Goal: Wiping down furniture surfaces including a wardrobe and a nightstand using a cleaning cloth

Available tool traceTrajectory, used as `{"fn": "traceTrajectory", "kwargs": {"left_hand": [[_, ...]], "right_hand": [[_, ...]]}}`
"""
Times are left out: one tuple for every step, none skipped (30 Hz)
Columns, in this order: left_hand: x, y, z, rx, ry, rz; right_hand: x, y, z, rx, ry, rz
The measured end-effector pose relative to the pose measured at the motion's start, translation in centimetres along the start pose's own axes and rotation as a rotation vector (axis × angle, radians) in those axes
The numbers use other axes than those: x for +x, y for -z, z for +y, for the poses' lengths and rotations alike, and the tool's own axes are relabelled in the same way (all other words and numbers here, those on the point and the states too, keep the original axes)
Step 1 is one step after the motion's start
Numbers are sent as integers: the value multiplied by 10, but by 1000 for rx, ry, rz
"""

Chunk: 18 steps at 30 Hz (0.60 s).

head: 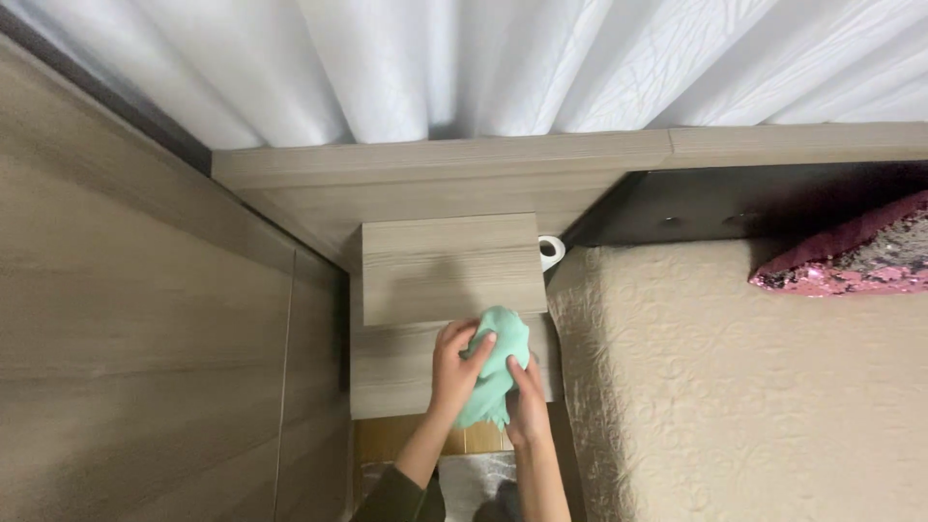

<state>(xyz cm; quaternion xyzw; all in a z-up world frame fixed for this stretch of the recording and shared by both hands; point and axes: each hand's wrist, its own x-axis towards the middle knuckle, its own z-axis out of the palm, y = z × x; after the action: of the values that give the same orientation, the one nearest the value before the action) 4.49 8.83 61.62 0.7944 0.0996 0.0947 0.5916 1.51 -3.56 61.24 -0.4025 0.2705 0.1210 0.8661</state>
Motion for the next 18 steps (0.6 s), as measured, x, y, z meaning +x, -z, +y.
{"fn": "traceTrajectory", "kwargs": {"left_hand": [[4,0,7,0,-2,-4],[8,-1,15,-79,168,-133],[11,0,22,-154,340,-263],[13,-1,25,-150,340,-267],[16,-4,29,-224,391,-319],[19,-7,32,-298,443,-371],[23,-10,34,-295,446,-373],[27,-13,36,-288,437,-433],[32,-17,40,-282,427,-488],[33,-25,50,-282,429,-486],[34,-32,59,-381,392,-435],[35,-39,69,-478,354,-383],[43,-47,76,-472,364,-386],[51,-55,84,-489,357,-408],[62,-67,92,-514,343,-425],[67,-78,96,-515,346,-423],[72,-90,100,-553,312,-423],[76,-101,104,-591,277,-422]], "right_hand": [[-2,-7,-9,3,2,2],[-4,-14,-19,-15,12,60],[-7,-20,-27,-30,19,118],[-2,-19,-32,-25,19,121],[3,-18,-39,-24,64,153],[10,-16,-46,-23,110,184],[17,-13,-52,-21,107,187],[25,-9,-58,1,156,209],[34,-6,-67,19,204,227],[36,-14,-83,18,201,226],[38,-22,-98,-6,204,279],[41,-30,-113,-31,206,331],[65,-11,-114,-27,197,338],[88,8,-115,-62,287,355],[115,28,-120,-103,383,363],[102,3,-145,-106,381,362],[88,-22,-170,-134,457,346],[74,-47,-194,-162,532,329]]}}
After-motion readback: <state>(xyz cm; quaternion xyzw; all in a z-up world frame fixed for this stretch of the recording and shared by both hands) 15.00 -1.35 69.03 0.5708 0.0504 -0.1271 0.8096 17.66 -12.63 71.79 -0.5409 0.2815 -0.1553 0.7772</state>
